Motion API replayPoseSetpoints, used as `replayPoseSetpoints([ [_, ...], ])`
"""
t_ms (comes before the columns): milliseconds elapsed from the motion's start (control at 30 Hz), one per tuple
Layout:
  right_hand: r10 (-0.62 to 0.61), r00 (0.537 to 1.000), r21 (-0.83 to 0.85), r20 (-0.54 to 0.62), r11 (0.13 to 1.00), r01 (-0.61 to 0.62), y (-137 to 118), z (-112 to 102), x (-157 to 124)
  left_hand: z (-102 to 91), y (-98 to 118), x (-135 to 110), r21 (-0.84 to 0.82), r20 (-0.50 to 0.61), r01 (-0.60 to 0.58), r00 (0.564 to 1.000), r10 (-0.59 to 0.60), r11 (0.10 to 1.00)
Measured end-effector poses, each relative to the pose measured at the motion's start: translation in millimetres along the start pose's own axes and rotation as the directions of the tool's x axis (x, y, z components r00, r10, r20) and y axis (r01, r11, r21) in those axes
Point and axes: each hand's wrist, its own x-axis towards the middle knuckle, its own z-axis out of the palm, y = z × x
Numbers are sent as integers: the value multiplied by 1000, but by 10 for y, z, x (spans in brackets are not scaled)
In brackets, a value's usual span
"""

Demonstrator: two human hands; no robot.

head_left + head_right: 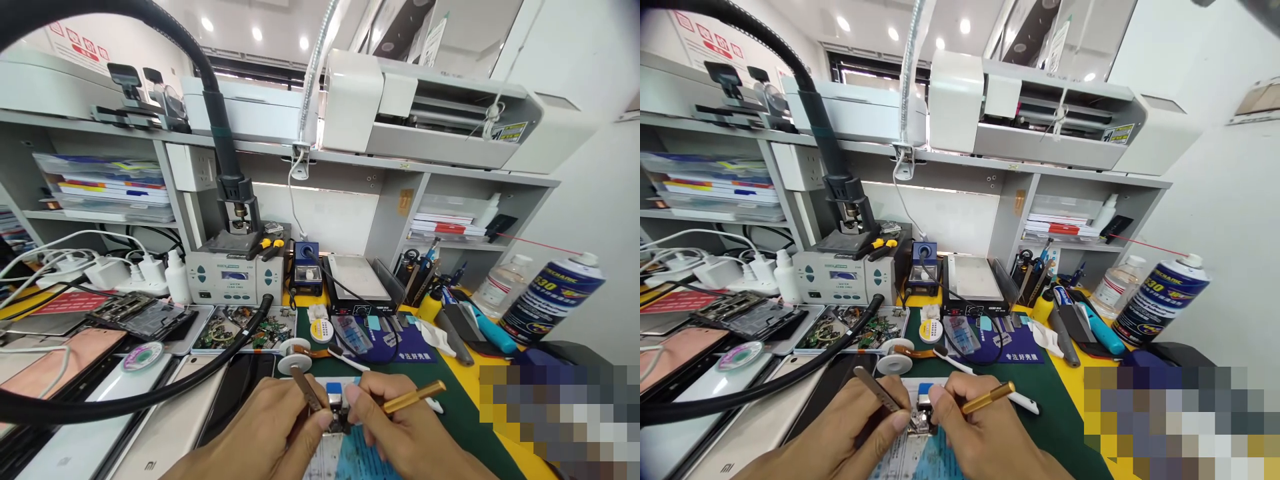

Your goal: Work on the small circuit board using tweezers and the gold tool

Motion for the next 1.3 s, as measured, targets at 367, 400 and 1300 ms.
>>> replayPoseSetpoints([
  [367, 17, 1000, 3, -12, 1000, -17, 0, 2, 4, 55, -51, 21, -3, -31, -51, 998, 51, 999],
  [400, 19, 1000, 4, -12, 1000, -19, -1, 0, 6, 57, -55, 21, -8, -31, -76, 997, 76, 997],
  [1300, -1, 1000, 18, -21, 1000, 1, 68, 21, 19, 222, -179, 6, 41, -45, -127, 991, 129, 991],
])
